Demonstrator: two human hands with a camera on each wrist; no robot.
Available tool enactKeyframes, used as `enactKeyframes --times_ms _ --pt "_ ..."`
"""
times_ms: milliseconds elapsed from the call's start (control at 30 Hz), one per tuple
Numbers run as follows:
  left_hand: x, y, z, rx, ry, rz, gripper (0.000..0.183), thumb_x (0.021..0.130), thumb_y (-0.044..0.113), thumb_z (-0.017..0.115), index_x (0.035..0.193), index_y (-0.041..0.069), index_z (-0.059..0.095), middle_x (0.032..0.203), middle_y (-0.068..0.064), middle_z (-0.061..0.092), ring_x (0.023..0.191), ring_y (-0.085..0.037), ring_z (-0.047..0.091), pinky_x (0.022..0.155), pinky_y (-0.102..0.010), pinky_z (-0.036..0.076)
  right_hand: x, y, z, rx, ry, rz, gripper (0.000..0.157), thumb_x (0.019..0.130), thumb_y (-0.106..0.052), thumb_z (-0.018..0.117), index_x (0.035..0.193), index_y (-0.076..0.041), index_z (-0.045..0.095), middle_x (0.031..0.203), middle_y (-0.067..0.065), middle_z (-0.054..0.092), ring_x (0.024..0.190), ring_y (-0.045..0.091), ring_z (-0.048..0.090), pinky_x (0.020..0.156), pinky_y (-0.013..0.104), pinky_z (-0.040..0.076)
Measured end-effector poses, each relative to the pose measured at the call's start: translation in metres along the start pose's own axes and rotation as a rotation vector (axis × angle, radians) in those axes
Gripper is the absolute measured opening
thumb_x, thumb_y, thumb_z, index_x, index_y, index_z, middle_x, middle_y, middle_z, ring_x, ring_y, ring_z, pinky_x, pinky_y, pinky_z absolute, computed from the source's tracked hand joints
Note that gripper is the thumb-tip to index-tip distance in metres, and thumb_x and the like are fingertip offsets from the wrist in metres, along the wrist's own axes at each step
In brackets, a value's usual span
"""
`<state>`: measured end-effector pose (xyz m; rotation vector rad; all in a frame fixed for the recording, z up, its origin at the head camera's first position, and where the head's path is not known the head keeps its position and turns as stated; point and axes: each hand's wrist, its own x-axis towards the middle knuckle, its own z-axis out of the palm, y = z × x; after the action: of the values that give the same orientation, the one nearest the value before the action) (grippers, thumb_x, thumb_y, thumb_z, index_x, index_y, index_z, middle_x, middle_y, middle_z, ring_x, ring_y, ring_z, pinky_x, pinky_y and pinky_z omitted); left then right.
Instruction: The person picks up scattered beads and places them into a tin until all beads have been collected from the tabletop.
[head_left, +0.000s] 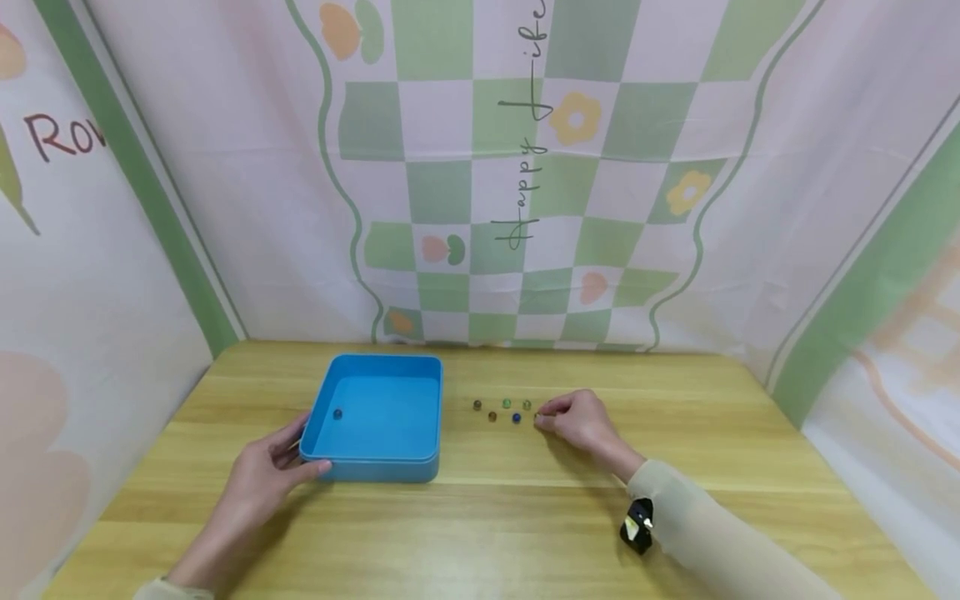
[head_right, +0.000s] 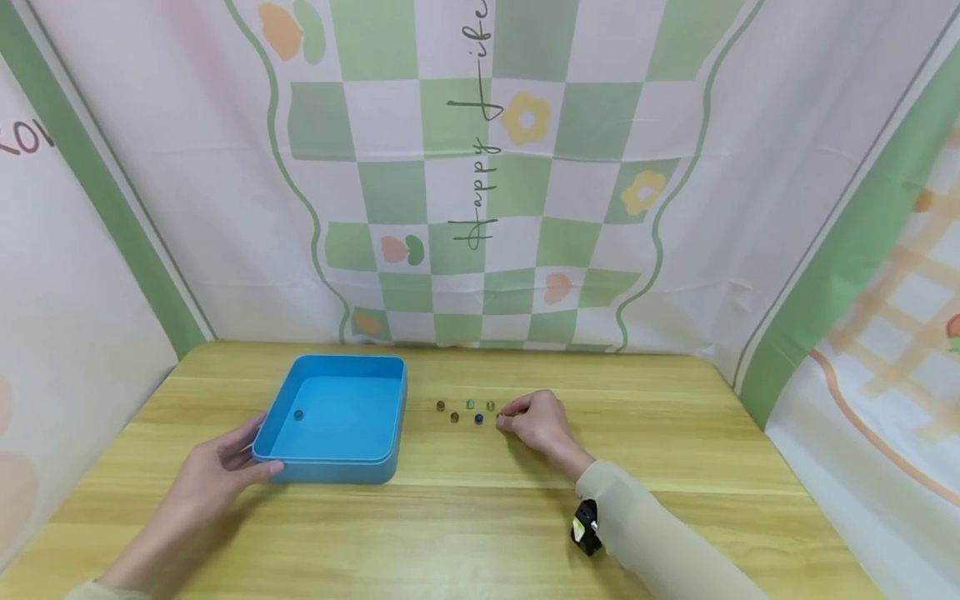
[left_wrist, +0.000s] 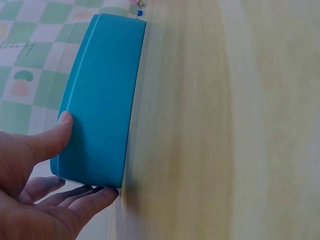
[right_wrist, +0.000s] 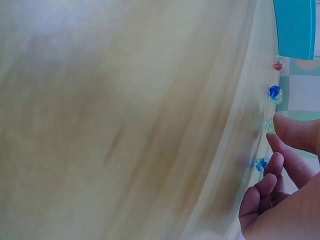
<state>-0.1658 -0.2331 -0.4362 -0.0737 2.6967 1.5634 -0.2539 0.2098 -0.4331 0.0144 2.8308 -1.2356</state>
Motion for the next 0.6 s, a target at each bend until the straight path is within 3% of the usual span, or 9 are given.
enactKeyframes --times_ms 133,333,600 --pt "0.0 0.001 0.0 0.0 -0.001 0.004 0.085 0.094 0.021 0.084 0.162 0.002 0.037 0.161 -0.029 0.037 0.137 -0.045 0.053 0.104 -0.042 0.054 0.0 -0.002 -0.001 -0.001 0.0 -0.003 0.016 0.089 -0.015 0.085 0.102 -0.007 0.083 0.109 0.013 0.078 0.099 0.026 0.069 0.091 0.048 0.057" --pt "0.0 0.001 0.0 -0.002 -0.002 0.006 0.085 0.093 0.022 0.084 0.162 0.003 0.037 0.161 -0.029 0.037 0.137 -0.045 0.053 0.104 -0.042 0.054 -0.001 -0.006 -0.003 0.02 0.0 -0.021 0.015 0.09 -0.012 0.083 0.103 -0.004 0.083 0.113 0.015 0.078 0.113 0.036 0.069 0.1 0.052 0.056" --pt "0.001 -0.001 0.0 -0.003 -0.006 0.002 0.084 0.094 0.022 0.083 0.162 0.002 0.037 0.161 -0.029 0.037 0.138 -0.046 0.052 0.104 -0.043 0.054 -0.001 -0.014 -0.003 0.041 -0.006 -0.045 0.019 0.092 -0.009 0.081 0.108 0.0 0.081 0.119 0.02 0.075 0.119 0.041 0.066 0.102 0.053 0.056"
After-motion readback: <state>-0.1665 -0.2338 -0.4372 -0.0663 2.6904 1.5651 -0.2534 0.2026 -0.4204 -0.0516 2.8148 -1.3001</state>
